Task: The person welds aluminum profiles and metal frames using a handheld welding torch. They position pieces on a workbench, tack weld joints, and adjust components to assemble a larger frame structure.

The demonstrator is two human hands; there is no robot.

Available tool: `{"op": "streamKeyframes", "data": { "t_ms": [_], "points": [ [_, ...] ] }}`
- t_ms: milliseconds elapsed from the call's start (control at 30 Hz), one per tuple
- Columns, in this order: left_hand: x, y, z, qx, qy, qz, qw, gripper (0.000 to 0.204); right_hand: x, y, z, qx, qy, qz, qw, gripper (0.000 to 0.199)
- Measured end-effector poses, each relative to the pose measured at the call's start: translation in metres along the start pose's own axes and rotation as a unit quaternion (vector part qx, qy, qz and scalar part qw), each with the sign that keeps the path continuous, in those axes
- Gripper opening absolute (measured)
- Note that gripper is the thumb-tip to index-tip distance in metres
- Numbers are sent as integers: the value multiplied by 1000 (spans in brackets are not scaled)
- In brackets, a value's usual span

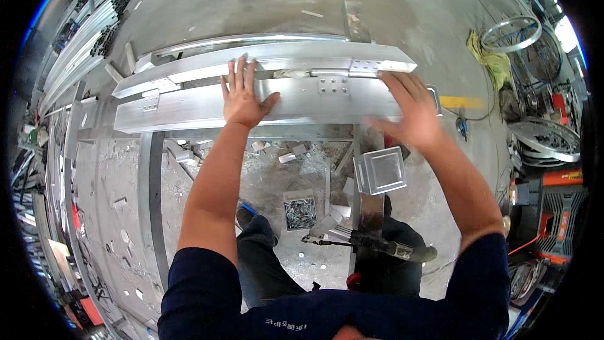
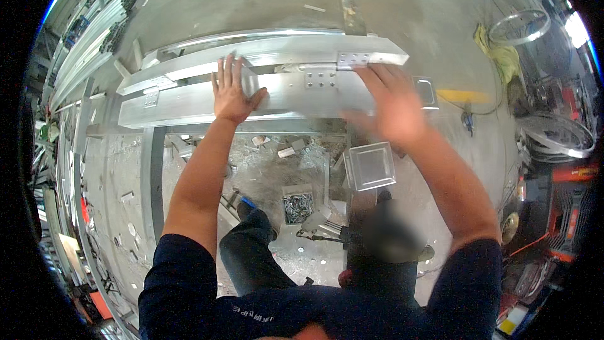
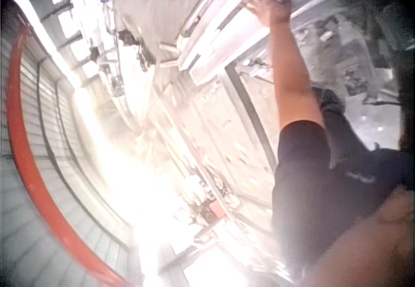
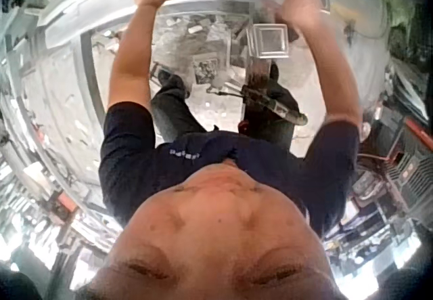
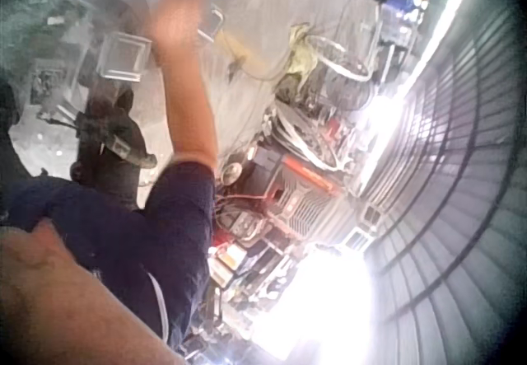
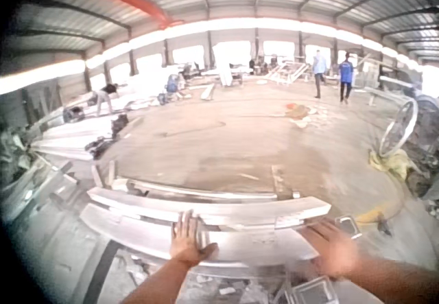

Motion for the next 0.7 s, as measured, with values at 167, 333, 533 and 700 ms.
{"op": "streamKeyframes", "data": {
  "t_ms": [167, 333, 533, 700],
  "points": [
    [-3, 3, -4, 31, -11, 0, 999, 111, -129, -170, -9, -27, -27, 211, 977, 94],
    [1, -5, -3, 37, -15, -44, 998, 113, -146, -230, -12, -25, -65, 338, 939, 76],
    [11, -10, 10, 46, -44, -120, 991, 120, -135, -215, 9, 29, -41, 239, 970, 54],
    [13, -7, 8, 88, -46, -132, 986, 117, -117, -196, -12, 91, -45, 239, 966, 57]
  ]
}}
Point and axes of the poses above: each hand's wrist, its own x-axis away from the middle knuckle, its own y-axis out of the back of the hand, z = x × y, the point moved 5 cm from there along -x, towards the middle knuckle, and after that the axes turned 10 degrees about -z, right-handed, at the moved point
